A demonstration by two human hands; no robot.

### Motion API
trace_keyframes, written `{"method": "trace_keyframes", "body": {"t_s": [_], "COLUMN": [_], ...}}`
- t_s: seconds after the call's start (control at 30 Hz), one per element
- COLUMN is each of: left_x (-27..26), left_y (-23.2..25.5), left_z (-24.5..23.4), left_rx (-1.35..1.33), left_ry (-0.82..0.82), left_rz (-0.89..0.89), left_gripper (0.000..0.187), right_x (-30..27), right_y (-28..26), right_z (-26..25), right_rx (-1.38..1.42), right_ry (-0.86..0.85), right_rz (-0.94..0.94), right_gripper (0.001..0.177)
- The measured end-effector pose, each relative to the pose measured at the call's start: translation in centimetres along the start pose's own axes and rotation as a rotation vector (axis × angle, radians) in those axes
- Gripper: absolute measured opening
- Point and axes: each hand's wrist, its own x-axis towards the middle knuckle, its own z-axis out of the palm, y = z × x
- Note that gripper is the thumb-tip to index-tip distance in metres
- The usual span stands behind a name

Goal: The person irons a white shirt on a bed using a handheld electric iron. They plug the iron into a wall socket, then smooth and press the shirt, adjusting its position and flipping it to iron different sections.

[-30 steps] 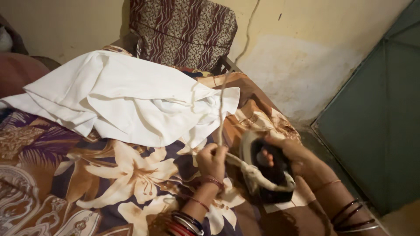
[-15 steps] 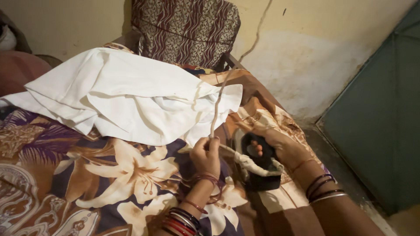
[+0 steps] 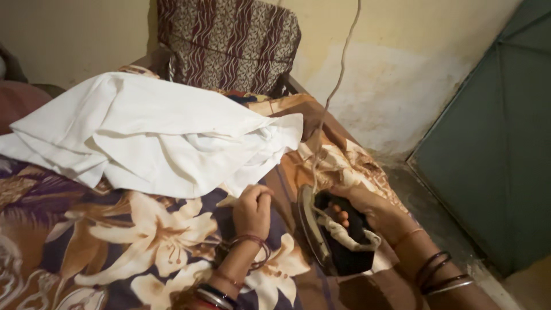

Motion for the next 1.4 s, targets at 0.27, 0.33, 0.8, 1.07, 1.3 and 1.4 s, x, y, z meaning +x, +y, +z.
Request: {"method": "trace_keyframes", "body": {"t_s": [0.27,0.33,0.8,1.07,1.3,1.4], "left_x": [-0.1,-0.1,0.3,-1.5,-2.1,-2.3], "left_y": [-0.4,-0.9,-4.5,-1.1,-0.1,-0.4], "left_z": [1.2,1.3,1.3,6.9,12.2,12.1], "left_rx": [0.137,0.12,0.051,0.359,0.826,0.85], "left_ry": [-0.135,-0.108,0.122,-0.426,-0.826,-0.873], "left_rz": [-0.119,-0.133,-0.114,-0.092,0.169,0.157], "left_gripper": [0.016,0.017,0.017,0.026,0.07,0.071], "right_x": [6.8,7.1,-0.9,-3.8,-4.9,-4.9], "right_y": [-2.7,-3.4,0.3,2.0,1.8,1.6], "right_z": [-2.0,-1.2,1.5,-6.6,-7.6,-7.6], "right_rx": [-0.045,-0.026,-0.054,-0.049,-0.08,-0.107], "right_ry": [0.081,0.072,-0.058,0.172,0.189,0.208], "right_rz": [-0.112,-0.105,0.1,-0.013,0.015,0.068], "right_gripper": [0.028,0.026,0.033,0.038,0.036,0.041]}}
